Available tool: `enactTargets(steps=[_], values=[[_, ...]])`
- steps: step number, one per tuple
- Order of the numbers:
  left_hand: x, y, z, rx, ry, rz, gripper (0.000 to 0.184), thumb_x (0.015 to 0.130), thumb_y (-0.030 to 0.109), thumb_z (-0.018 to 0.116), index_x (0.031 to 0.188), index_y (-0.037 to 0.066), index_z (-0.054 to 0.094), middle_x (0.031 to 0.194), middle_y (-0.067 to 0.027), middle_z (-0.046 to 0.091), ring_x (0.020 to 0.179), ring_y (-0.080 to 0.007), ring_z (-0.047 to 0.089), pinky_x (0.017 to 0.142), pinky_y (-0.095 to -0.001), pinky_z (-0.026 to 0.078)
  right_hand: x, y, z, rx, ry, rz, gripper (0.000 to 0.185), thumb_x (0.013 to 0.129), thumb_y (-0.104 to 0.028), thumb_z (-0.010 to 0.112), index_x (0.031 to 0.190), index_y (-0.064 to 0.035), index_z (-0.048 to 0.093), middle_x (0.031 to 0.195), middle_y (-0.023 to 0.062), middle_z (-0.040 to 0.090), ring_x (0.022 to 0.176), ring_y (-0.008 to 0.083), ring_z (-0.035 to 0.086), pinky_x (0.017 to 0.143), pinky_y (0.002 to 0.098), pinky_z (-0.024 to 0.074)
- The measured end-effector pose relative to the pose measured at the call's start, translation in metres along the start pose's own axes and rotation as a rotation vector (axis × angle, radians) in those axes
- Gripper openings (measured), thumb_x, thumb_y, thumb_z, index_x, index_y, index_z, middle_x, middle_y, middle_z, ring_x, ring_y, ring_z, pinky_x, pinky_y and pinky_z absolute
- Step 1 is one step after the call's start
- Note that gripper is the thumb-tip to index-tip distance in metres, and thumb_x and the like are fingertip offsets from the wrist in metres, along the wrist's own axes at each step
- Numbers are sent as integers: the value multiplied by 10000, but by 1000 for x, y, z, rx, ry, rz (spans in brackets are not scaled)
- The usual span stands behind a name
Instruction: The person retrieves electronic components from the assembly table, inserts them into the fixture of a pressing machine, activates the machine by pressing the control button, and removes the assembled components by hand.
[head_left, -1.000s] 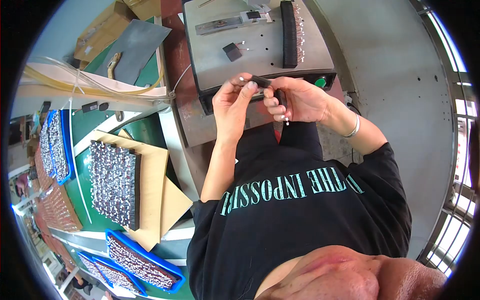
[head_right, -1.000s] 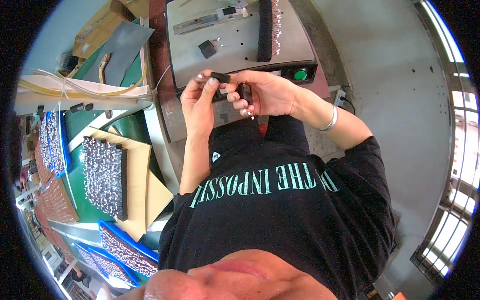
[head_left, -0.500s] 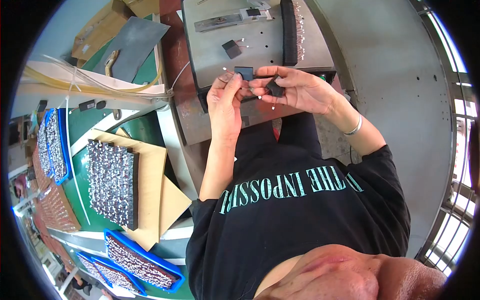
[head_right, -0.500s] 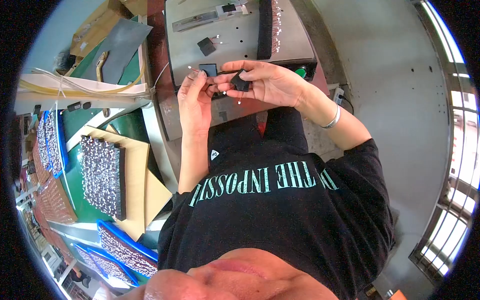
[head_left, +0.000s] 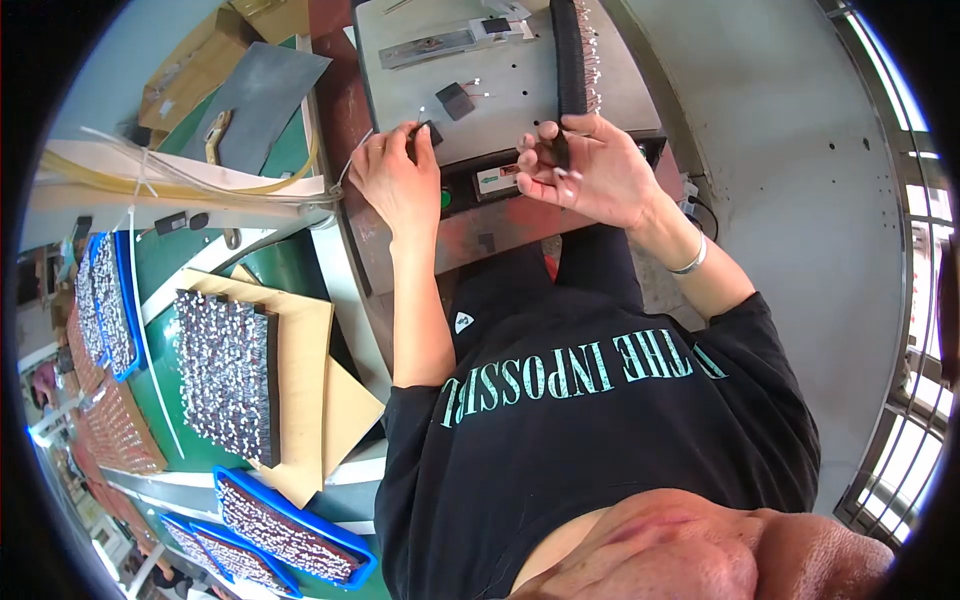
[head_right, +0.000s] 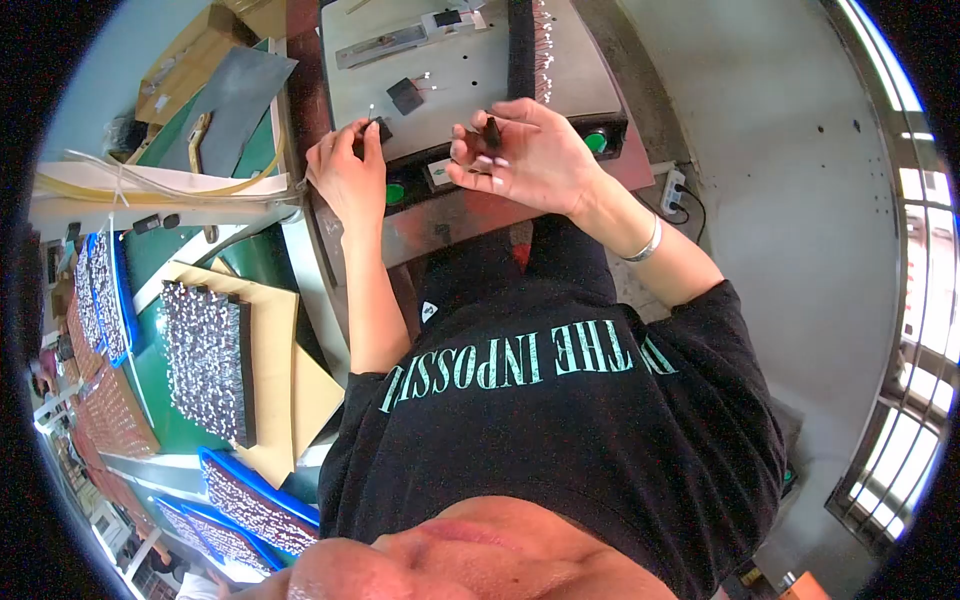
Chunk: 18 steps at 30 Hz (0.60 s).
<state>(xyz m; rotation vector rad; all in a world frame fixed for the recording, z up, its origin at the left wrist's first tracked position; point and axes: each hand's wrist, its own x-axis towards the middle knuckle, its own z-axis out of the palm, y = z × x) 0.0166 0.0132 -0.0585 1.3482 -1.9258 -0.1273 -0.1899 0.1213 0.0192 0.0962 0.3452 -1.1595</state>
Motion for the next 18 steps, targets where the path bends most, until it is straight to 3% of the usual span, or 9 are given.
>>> enactTargets(steps=[3, 4, 7, 8, 14, 18], values=[[1, 2, 4, 121, 176, 84, 238, 893, 301, 683, 1011, 95, 710, 1065, -51, 663, 1087, -267, 547, 963, -452, 385, 8, -5, -20, 100, -185, 95, 280, 980, -244, 552, 901, 20, 602, 1033, 144, 582, 982, 275, 592, 1053, 468, 472], [3, 11, -6, 136, 224, 115, 193, 889, 249, 699, 1008, 96, 704, 1042, -47, 667, 1070, -274, 558, 939, -441, 407, 13, -2, -22, 147, -332, 139, 292, 999, -224, 507, 1047, 44, 609, 1127, 183, 596, 1059, 295, 598, 1062, 468, 458], [-6, 33, -28, -315, 161, 216, 136, 872, 160, 721, 990, 93, 705, 1019, -42, 666, 1025, -278, 569, 909, -418, 434, 4, 9, 7, -32, -4, -58, 363, 1018, -210, 481, 1258, 55, 541, 1276, 228, 569, 1177, 317, 576, 1065, 462, 453], [-12, 49, -38, -378, 171, 231, 114, 873, 105, 724, 982, 75, 712, 969, -48, 686, 944, -267, 605, 899, -383, 457, 8, 9, 2, -75, -69, -74, 453, 1033, -219, 461, 1399, 46, 433, 1393, 228, 510, 1272, 325, 527, 1094, 437, 430], [-30, 73, -54, -390, -26, 293, 361, 731, 187, 836, 1071, 132, 730, 1185, -26, 588, 1181, -264, 466, 985, -391, 405, 10, 11, -1, -420, -109, -69, 554, 1056, -362, 420, 1477, -7, 360, 1423, 131, 483, 1287, 240, 504, 1084, 385, 438], [-33, 71, -44, -451, -64, 324, 367, 706, 173, 835, 1055, 117, 738, 1112, -4, 626, 1187, -263, 468, 1009, -405, 396, 13, 17, -2, -519, -81, -59, 597, 1066, -438, 371, 1509, -39, 330, 1396, 99, 489, 1240, 184, 525, 1032, 345, 476]])
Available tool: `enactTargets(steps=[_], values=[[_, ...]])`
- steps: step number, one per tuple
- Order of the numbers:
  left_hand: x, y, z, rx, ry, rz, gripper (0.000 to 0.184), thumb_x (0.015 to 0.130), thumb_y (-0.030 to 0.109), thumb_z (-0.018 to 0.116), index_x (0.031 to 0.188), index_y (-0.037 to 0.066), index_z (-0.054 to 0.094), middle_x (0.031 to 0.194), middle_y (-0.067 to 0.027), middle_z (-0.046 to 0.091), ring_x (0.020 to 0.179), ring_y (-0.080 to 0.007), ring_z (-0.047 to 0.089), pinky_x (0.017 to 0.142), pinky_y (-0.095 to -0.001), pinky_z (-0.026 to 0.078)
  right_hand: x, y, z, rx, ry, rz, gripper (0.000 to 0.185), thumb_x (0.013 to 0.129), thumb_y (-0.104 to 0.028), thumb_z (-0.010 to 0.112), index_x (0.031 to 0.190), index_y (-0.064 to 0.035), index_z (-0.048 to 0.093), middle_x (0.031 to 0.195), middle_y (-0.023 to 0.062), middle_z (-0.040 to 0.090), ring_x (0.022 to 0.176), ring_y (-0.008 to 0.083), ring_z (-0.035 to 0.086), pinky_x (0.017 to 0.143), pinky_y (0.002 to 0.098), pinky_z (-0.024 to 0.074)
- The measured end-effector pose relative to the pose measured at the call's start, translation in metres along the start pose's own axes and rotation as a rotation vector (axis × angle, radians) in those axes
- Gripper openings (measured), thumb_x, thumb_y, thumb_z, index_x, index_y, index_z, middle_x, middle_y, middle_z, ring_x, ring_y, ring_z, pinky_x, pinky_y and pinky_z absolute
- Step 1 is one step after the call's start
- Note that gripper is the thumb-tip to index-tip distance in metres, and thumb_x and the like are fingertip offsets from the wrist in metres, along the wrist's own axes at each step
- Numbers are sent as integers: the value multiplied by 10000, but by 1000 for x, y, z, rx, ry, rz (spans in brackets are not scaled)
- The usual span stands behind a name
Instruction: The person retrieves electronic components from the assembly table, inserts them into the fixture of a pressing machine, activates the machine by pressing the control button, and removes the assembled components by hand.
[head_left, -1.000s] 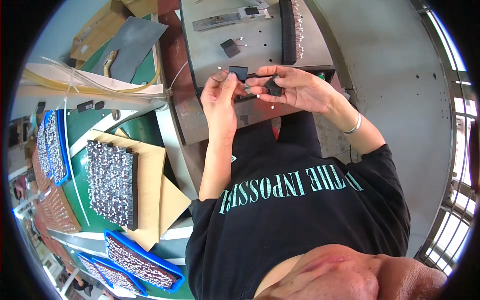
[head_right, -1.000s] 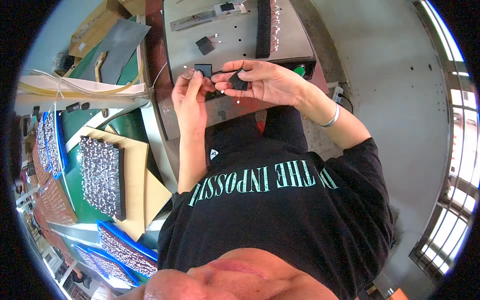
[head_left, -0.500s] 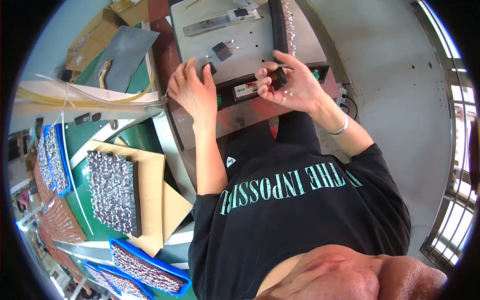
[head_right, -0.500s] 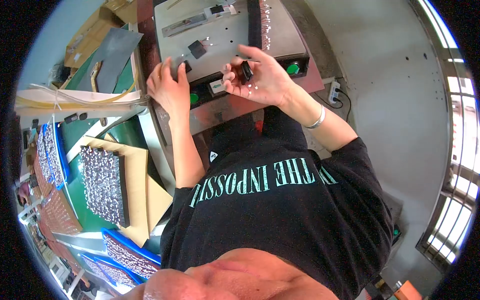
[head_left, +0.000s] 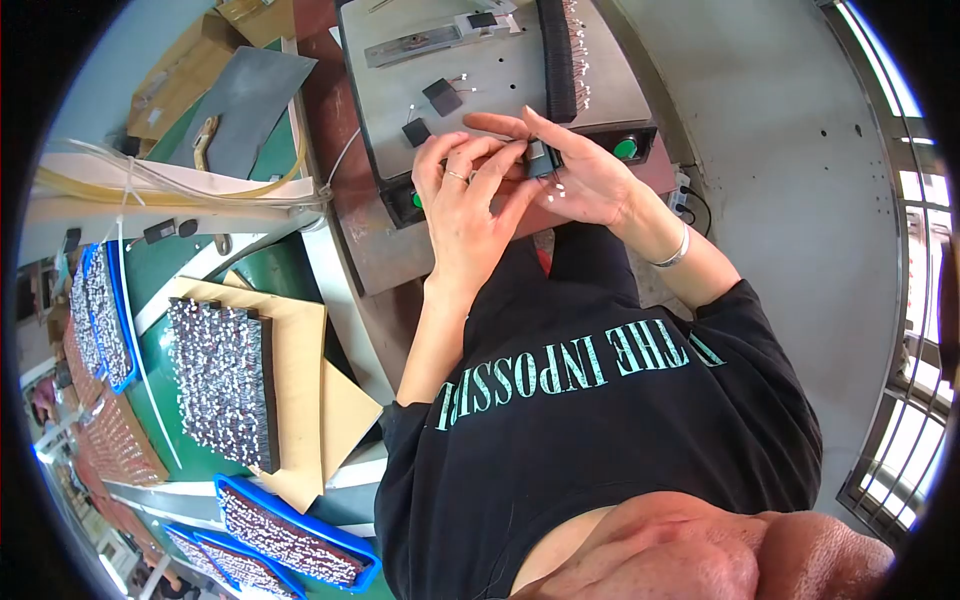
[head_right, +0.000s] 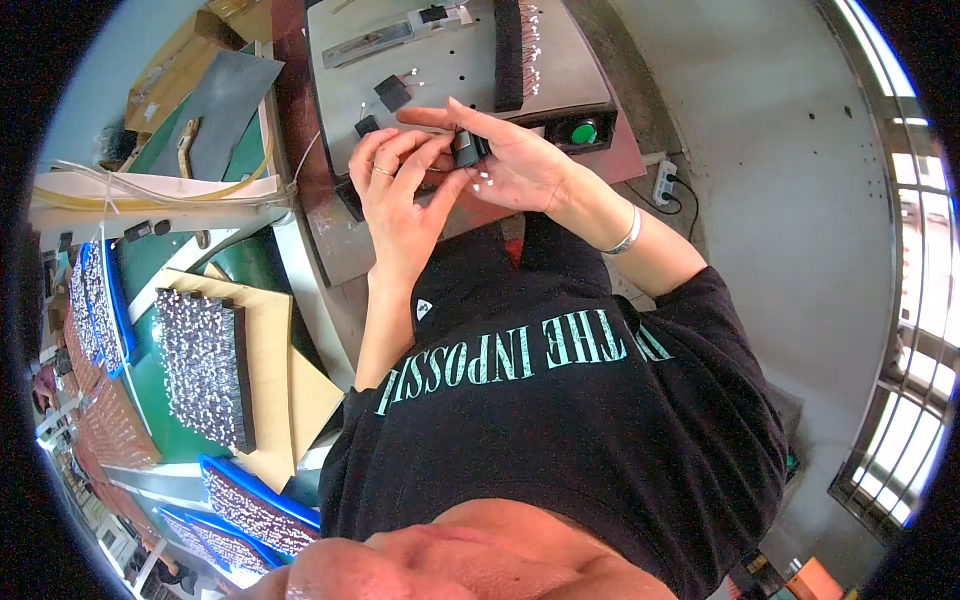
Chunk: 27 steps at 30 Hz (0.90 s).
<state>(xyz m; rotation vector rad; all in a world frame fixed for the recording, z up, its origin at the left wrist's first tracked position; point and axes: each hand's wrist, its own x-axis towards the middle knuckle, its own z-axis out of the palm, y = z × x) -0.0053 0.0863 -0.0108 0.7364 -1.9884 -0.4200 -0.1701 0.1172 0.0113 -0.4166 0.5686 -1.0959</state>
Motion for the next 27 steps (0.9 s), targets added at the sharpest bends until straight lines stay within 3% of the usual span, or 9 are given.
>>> enactTargets(steps=[6, 11, 15, 20, 21, 22, 24, 25, 27], values=[[-4, -10, 0, 10, 33, 94, 221, 776, 140, 781, 994, 112, 749, 1058, 5, 634, 1153, -262, 500, 999, -465, 402, 2, 1, -8, -5, -3, 13, 596, 1072, -432, 356, 1473, 8, 377, 1364, 85, 521, 1183, 133, 535, 1009, 299, 474], [-8, -13, 7, -68, 95, 5, 170, 819, 126, 756, 987, 103, 750, 1030, -6, 652, 1135, -262, 523, 1010, -462, 396, 3, -2, 5, 45, 92, -11, 557, 1045, -408, 464, 1409, 13, 470, 1237, 122, 575, 1014, 142, 578, 969, 302, 498], [-10, -13, 12, -61, 186, -26, 160, 817, 129, 757, 975, 104, 755, 1026, 1, 653, 1120, -260, 531, 1004, -474, 397, 3, -4, 11, 211, 43, 42, 553, 1048, -404, 455, 1412, 12, 467, 1228, 123, 579, 1022, 151, 579, 961, 304, 507], [-7, 0, 5, 229, -18, 97, 298, 854, 251, 718, 1110, 100, 732, 1284, -38, 596, 1291, -299, 440, 1106, -532, 293, 4, -4, -9, 97, -3, 35, 501, 1044, -359, 476, 1406, -12, 481, 1246, 77, 588, 1020, 146, 583, 877, 268, 525], [-1, 5, 5, 269, -77, 127, 327, 869, 275, 702, 1141, 93, 725, 1343, -52, 576, 1332, -313, 411, 1132, -539, 261, 1, -5, 6, -62, 135, 2, 443, 1043, -319, 488, 1383, -37, 510, 1235, 49, 608, 1015, 142, 602, 826, 243, 521], [0, 5, 4, 213, -158, 100, 406, 885, 352, 668, 1213, 116, 698, 1463, -75, 471, 1405, -329, 322, 1172, -561, 166, -1, -12, -2, -69, 149, 21, 415, 1042, -305, 491, 1363, -45, 526, 1214, 49, 623, 1008, 153, 618, 820, 243, 522], [2, 10, 2, 78, -66, 101, 339, 887, 266, 680, 1186, 108, 707, 1448, -114, 481, 1373, -349, 372, 1140, -539, 263, -8, -33, -1, -99, 212, 2, 365, 1038, -291, 505, 1304, -48, 564, 1117, 52, 663, 957, 176, 648, 796, 271, 524], [2, 8, 2, 18, -5, 97, 311, 887, 214, 684, 1174, 99, 709, 1437, -124, 491, 1355, -354, 398, 1122, -521, 307, -11, -53, 0, -216, 372, -24, 347, 1031, -296, 525, 1271, -53, 579, 1037, 45, 660, 878, 155, 622, 759, 289, 513], [-2, 0, -1, -10, 22, 42, 252, 873, 82, 676, 1121, 78, 721, 1373, -126, 549, 1291, -351, 476, 1059, -468, 395, -2, -104, -45, -488, 213, -224, 338, 1007, -293, 573, 1260, -70, 586, 984, 35, 637, 813, 119, 581, 725, 278, 489]])
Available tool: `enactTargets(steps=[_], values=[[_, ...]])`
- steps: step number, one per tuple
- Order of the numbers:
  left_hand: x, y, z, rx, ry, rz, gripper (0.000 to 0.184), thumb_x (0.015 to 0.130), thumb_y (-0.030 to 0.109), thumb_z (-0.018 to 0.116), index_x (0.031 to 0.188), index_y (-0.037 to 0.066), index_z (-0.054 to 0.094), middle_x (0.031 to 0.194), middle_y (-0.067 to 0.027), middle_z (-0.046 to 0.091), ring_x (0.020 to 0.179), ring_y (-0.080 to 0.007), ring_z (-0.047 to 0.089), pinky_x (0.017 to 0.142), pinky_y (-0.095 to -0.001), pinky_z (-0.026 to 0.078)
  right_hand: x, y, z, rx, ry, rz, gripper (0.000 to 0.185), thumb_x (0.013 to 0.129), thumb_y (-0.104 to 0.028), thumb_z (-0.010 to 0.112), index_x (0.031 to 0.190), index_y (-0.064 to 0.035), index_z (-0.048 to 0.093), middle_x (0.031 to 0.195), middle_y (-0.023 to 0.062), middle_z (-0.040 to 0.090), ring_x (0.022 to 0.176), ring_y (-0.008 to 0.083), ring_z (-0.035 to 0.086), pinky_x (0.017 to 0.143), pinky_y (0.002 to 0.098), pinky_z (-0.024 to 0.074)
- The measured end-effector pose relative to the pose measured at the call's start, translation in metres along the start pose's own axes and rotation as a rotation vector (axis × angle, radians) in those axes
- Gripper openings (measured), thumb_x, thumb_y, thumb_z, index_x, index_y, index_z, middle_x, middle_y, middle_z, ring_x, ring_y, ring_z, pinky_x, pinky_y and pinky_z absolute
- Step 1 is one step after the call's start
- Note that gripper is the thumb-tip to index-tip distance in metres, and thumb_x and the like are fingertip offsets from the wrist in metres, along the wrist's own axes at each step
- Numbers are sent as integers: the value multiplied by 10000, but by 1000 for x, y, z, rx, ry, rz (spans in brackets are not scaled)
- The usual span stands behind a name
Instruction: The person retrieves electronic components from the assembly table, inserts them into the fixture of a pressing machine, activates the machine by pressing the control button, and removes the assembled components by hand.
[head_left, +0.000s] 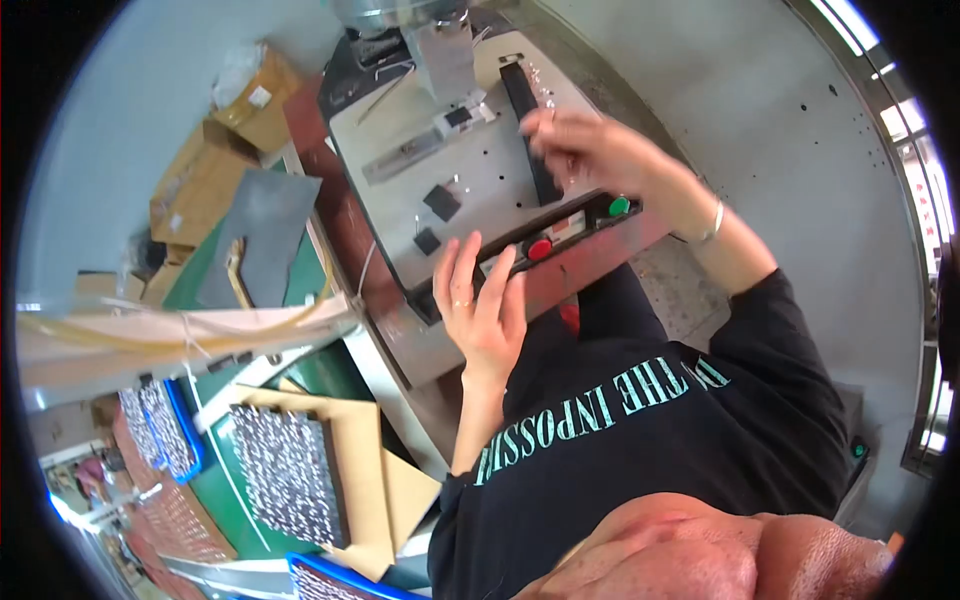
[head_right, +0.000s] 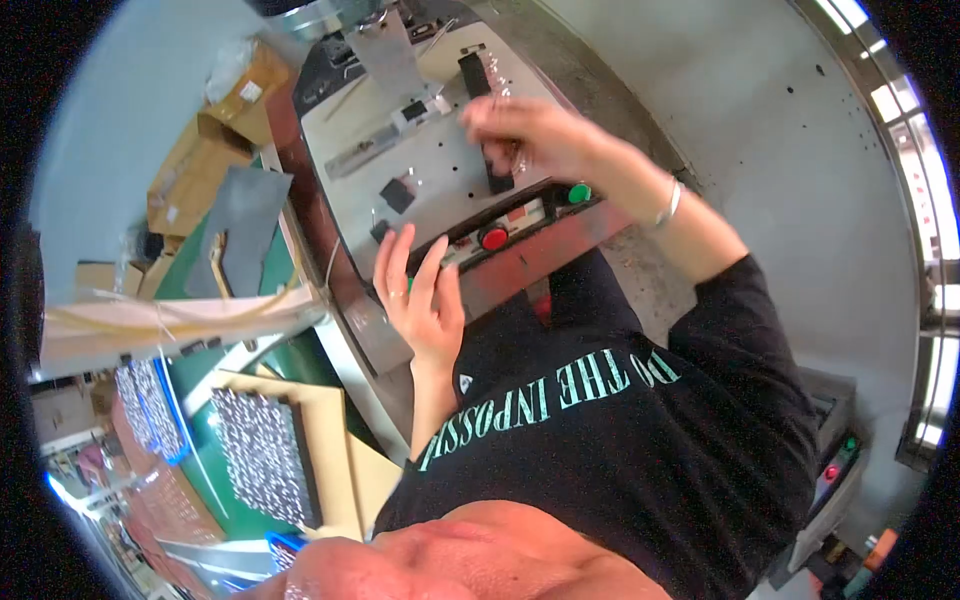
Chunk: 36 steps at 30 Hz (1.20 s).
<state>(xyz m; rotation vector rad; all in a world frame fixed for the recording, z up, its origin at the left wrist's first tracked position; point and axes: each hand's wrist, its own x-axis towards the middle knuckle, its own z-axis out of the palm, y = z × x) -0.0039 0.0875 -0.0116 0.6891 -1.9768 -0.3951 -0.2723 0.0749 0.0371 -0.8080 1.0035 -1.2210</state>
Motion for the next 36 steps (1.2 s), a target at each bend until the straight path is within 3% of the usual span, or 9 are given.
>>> enactTargets(steps=[2, 6, 9, 15, 18, 25, 30, 34, 36], values=[[1, -4, -1, -55, 53, -59, 217, 863, -12, 653, 1060, 40, 728, 1256, -137, 627, 1164, -334, 577, 986, -423, 459, 36, -45, -37, -722, 198, -197, 332, 967, -232, 608, 1256, -73, 584, 939, 18, 618, 763, 91, 552, 695, 253, 472], [-5, -5, 3, -87, 2, -143, 203, 882, -22, 631, 1059, 10, 723, 1224, -155, 642, 1077, -291, 631, 924, -371, 519, 153, -57, -149, -1187, 224, -393, 444, 879, -139, 591, 1317, -73, 554, 1057, 91, 665, 925, 214, 639, 804, 342, 514], [-11, -1, 8, -121, -54, -199, 206, 884, -32, 635, 1065, 9, 723, 1232, -157, 641, 1056, -276, 649, 927, -367, 521, 197, -62, -148, -1408, 156, -238, 527, 835, -100, 596, 1358, -92, 532, 1143, 151, 654, 1049, 297, 632, 915, 393, 497], [-11, -5, 14, -141, -76, -231, 188, 883, -47, 647, 1046, 6, 725, 1212, -164, 649, 1004, -255, 672, 880, -331, 539, 214, -46, -136, -1645, 150, -663, 451, 863, -180, 642, 1285, -42, 562, 1081, 163, 652, 993, 296, 639, 915, 393, 496], [-4, -15, 6, -32, 16, -225, 181, 844, -17, 700, 1015, 33, 734, 1137, -149, 674, 952, -273, 666, 829, -350, 534, 237, -9, -170, -1089, 148, -416, 331, 939, -225, 651, 1193, -15, 626, 1049, 140, 682, 913, 196, 660, 849, 338, 523], [-1, -71, -32, 476, 11, -376, 255, 862, 231, 748, 1064, 79, 715, 1085, -87, 618, 1053, -320, 550, 886, -430, 459, 123, -44, -62, -1093, 353, -626, 359, 898, -186, 678, 1229, -54, 635, 1089, 110, 692, 910, 200, 656, 830, 336, 534], [8, -81, -10, 548, -50, -301, 187, 850, 228, 748, 977, 90, 741, 1161, -64, 631, 1201, -305, 492, 1007, -454, 396, 46, 4, 21, -1121, 109, -624, 182, 931, -174, 651, 1069, -89, 732, 947, 86, 722, 743, 179, 661, 718, 296, 547], [4, -86, -6, 438, -60, -261, 158, 873, 214, 714, 969, 89, 723, 1209, -39, 635, 1281, -317, 458, 1074, -477, 336, 28, 47, 67, -1080, 0, -523, 296, 880, -108, 685, 1176, -106, 690, 1120, 111, 659, 869, 261, 679, 764, 340, 563], [1, -88, -5, 421, -45, -257, 152, 885, 200, 697, 989, 91, 722, 1209, -37, 641, 1281, -322, 462, 1074, -475, 340, 50, 73, 69, -1262, 47, -872, 350, 849, -82, 681, 1197, -116, 681, 1162, 109, 642, 1048, 280, 633, 900, 373, 523]])
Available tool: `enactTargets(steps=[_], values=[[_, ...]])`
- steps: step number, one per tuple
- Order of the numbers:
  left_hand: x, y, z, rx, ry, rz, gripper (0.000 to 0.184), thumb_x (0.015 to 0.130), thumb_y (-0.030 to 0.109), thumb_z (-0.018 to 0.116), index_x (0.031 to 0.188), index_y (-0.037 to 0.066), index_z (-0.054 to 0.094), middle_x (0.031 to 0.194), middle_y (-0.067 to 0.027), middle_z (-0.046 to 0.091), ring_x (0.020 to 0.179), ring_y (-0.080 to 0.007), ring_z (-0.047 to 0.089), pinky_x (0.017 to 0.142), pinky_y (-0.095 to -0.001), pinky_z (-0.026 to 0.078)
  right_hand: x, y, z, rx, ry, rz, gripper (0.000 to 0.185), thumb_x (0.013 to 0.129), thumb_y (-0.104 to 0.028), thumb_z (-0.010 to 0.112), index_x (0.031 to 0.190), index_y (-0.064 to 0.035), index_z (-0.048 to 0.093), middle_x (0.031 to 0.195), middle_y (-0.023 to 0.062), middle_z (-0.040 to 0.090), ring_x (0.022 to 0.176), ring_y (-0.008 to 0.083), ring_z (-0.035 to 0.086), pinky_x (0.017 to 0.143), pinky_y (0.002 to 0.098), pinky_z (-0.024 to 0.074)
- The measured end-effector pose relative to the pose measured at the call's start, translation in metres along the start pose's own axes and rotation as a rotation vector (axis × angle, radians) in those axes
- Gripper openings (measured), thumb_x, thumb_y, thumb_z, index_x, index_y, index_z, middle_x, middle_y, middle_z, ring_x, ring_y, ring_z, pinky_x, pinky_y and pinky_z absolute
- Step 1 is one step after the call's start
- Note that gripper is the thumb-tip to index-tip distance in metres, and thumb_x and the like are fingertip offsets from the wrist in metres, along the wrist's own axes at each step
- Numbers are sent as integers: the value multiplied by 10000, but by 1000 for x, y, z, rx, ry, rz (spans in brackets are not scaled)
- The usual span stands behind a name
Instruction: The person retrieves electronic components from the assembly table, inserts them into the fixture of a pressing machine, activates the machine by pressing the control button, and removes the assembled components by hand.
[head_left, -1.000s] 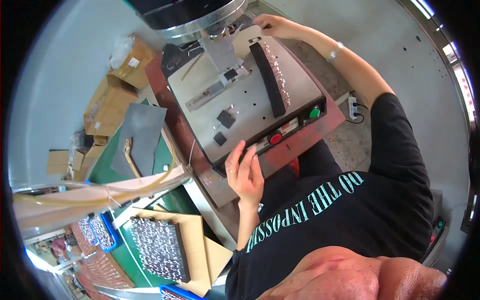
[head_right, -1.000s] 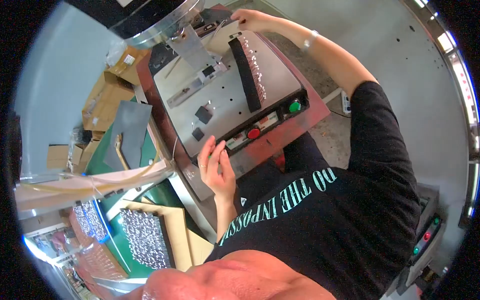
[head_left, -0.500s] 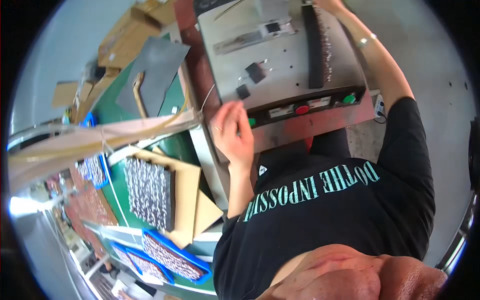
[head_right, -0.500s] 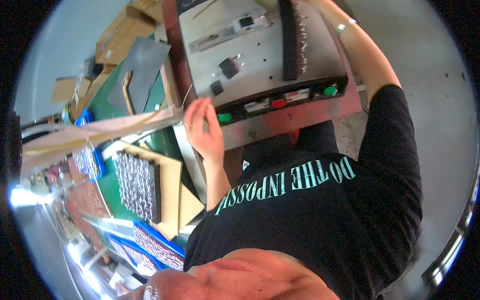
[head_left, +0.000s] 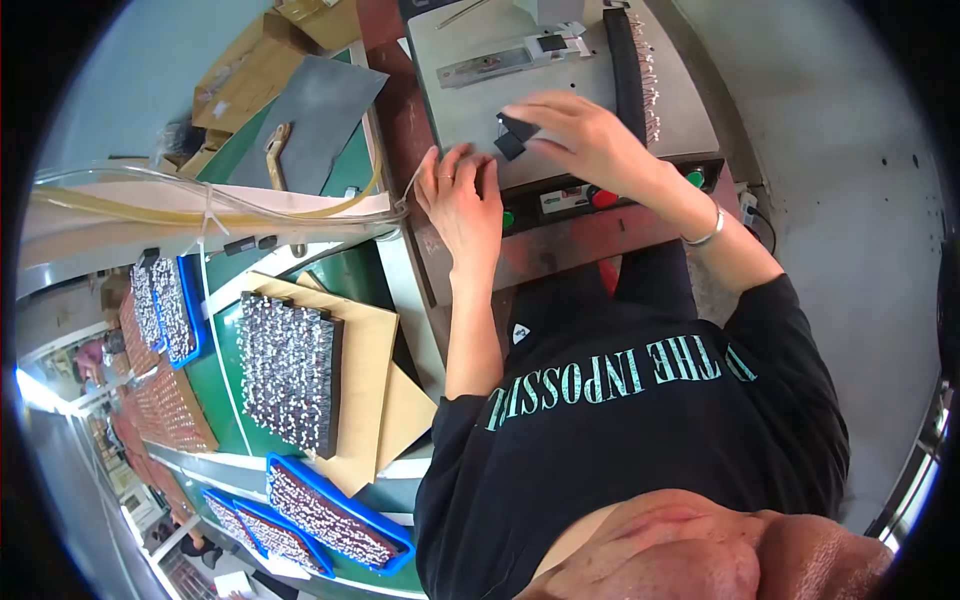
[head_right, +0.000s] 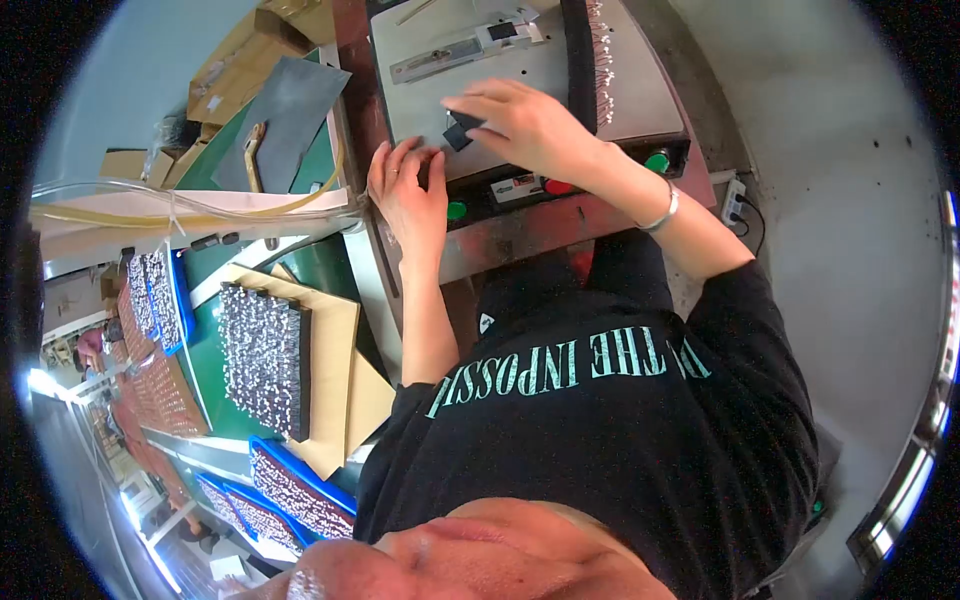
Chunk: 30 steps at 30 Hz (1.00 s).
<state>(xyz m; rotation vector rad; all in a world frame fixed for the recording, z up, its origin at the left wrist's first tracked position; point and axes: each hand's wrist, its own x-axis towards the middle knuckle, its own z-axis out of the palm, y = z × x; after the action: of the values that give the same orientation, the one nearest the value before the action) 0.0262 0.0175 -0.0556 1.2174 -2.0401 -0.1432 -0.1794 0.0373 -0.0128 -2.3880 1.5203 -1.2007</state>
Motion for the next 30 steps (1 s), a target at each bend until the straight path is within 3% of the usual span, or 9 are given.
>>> enactTargets(steps=[3, 6, 10, 16, 17, 23, 26, 30], values=[[-1, -6, 0, -11, 62, -66, 137, 892, 175, 684, 991, 89, 724, 1175, -48, 658, 1253, -325, 488, 1063, -472, 360, 25, -1, 5, -288, -236, -246, 445, 790, -54, 694, 1230, -108, 647, 1224, 64, 613, 1239, 296, 525, 1037, 426, 436], [-3, -15, 0, -84, 94, -48, 131, 891, 159, 671, 993, 85, 706, 1149, -40, 651, 1223, -318, 506, 1046, -479, 362, 42, 16, 14, -270, -476, -464, 435, 773, -45, 681, 1202, -108, 652, 1237, 50, 603, 1284, 281, 484, 1076, 445, 394], [0, -21, 1, -144, 105, -60, 125, 893, 157, 669, 983, 80, 709, 1120, -40, 651, 1199, -318, 517, 1032, -478, 373, 64, 25, 8, -16, -660, -449, 319, 789, -56, 689, 1106, -79, 652, 1125, 46, 612, 1157, 271, 537, 997, 419, 443], [9, -25, -4, -208, 89, -41, 119, 904, 150, 660, 969, 66, 715, 1068, -77, 657, 1141, -330, 550, 1014, -450, 408, 63, 18, -7, 21, -680, -388, 292, 780, -74, 714, 1063, -68, 643, 1073, 56, 607, 1129, 267, 539, 971, 406, 452], [10, -26, -3, -199, 80, -32, 121, 907, 152, 658, 968, 64, 714, 1062, -86, 652, 1136, -331, 551, 1007, -453, 411, 64, 23, -5, 45, -680, -372, 267, 788, -84, 714, 1044, -70, 640, 1031, 64, 598, 1067, 272, 550, 940, 407, 452], [16, -28, -5, -120, 116, 10, 106, 899, 153, 667, 973, 85, 703, 1095, -40, 636, 1183, -301, 527, 1049, -477, 366, 64, 28, -7, 73, -659, -302, 195, 806, -134, 723, 957, -78, 612, 957, 74, 569, 972, 287, 548, 905, 409, 441], [33, -12, -12, -101, 144, 71, 106, 902, 153, 667, 981, 94, 704, 1091, -39, 644, 1184, -304, 526, 1057, -484, 362, 47, 28, -5, 88, -595, -229, 175, 821, -139, 712, 941, -79, 600, 955, 71, 568, 977, 286, 547, 912, 409, 440], [70, 5, 3, -87, 69, 166, 153, 903, 185, 676, 1029, 105, 708, 1131, -51, 658, 1198, -314, 520, 1059, -481, 363, 32, 26, -18, -9, -388, -319, 232, 828, -142, 712, 1023, -74, 606, 1048, 82, 570, 1058, 290, 548, 952, 421, 437]])
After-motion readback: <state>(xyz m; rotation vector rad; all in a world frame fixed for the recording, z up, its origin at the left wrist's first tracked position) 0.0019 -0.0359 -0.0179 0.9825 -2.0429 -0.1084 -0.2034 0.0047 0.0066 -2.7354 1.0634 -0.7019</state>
